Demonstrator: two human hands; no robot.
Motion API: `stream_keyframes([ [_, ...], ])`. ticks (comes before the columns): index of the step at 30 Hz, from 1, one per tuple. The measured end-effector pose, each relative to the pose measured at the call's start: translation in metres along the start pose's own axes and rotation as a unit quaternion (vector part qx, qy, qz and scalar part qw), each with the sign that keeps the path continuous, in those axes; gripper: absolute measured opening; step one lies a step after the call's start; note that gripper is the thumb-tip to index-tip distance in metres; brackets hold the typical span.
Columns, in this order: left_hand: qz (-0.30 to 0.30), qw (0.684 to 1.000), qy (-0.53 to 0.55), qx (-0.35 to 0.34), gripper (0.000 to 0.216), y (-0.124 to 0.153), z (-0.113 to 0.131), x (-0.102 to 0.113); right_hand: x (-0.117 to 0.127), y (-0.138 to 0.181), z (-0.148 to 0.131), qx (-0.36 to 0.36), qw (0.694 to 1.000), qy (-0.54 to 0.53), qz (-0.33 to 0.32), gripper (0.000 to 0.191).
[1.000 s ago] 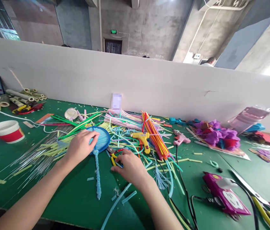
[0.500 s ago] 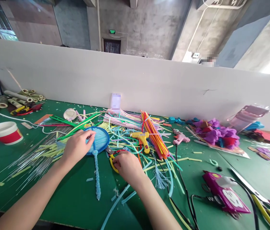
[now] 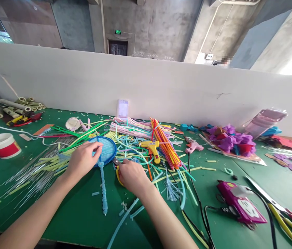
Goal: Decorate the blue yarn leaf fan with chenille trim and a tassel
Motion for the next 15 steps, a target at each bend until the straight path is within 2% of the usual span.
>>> stream_keyframes([
  [6,-0.034,0.996,0.047,-0.071,0.022,0.002,0.015,-0.002,0.000,0.004,0.003,-0.020,1.000,0.013,0.011,0.020],
  [10,-0.070,0.986,0.077,-0.133,0.021,0.006,0.033,-0.007,0.006,0.014,0.018,-0.049,0.998,0.014,0.048,0.027],
  [15,-0.079,0.982,0.097,-0.142,0.022,0.009,0.040,-0.011,0.003,0.018,0.026,-0.032,0.997,-0.048,0.050,0.026],
])
Point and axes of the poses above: each hand's wrist, its own y-axis away from the middle knuckle, its own x-axis out of the back of the hand, z = x × y, the point moved 5 cm from there along -y, towards the middle knuckle, and after that the axes turned 1 degree about -x, right-handed, at the moved point
